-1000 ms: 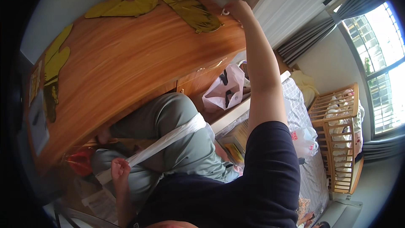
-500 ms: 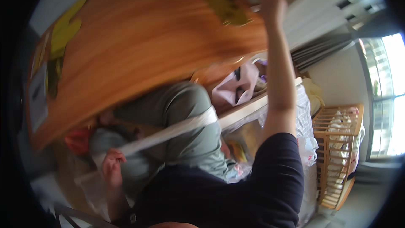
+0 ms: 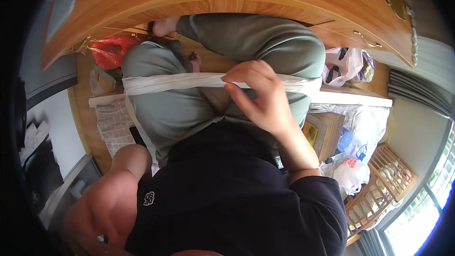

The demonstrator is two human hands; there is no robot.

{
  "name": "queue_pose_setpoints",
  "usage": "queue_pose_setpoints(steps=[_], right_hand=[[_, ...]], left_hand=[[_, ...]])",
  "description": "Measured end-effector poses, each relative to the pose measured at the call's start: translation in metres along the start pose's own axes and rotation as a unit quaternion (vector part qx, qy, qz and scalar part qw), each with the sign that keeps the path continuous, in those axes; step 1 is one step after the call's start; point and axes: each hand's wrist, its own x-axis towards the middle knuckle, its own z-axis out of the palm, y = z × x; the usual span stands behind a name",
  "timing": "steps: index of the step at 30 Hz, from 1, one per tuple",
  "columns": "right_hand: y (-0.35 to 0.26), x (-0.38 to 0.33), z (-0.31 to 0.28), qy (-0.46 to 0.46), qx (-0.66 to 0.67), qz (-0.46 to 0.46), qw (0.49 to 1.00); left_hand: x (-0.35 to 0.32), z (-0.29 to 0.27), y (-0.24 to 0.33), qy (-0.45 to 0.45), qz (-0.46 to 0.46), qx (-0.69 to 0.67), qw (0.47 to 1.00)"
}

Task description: Handling and wrapping white plastic strips around the hands.

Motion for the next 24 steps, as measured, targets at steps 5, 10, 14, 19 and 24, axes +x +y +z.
queue_pose_setpoints(steps=[5,10,14,19,24], right_hand=[[0.004,0.004,0.033,-0.061,-0.051,0.069,0.994],[0.012,0.023,0.053,-0.117,-0.146,0.074,0.979],[0.021,0.033,0.063,-0.143,-0.181,0.088,0.969],[0.036,0.037,0.073,-0.19,-0.17,0.088,0.963],[0.036,0.045,0.073,-0.243,-0.104,0.143,0.954]], left_hand=[[-0.004,0.0,0.007,0.019,0.036,0.05,0.998],[-0.003,0.001,0.017,0.036,0.071,0.119,0.99],[0.001,-0.001,0.025,0.046,0.095,0.18,0.978],[-0.003,-0.028,0.044,-0.017,0.01,0.076,0.997],[-0.01,-0.022,0.06,-0.023,-0.032,0.285,0.958]])
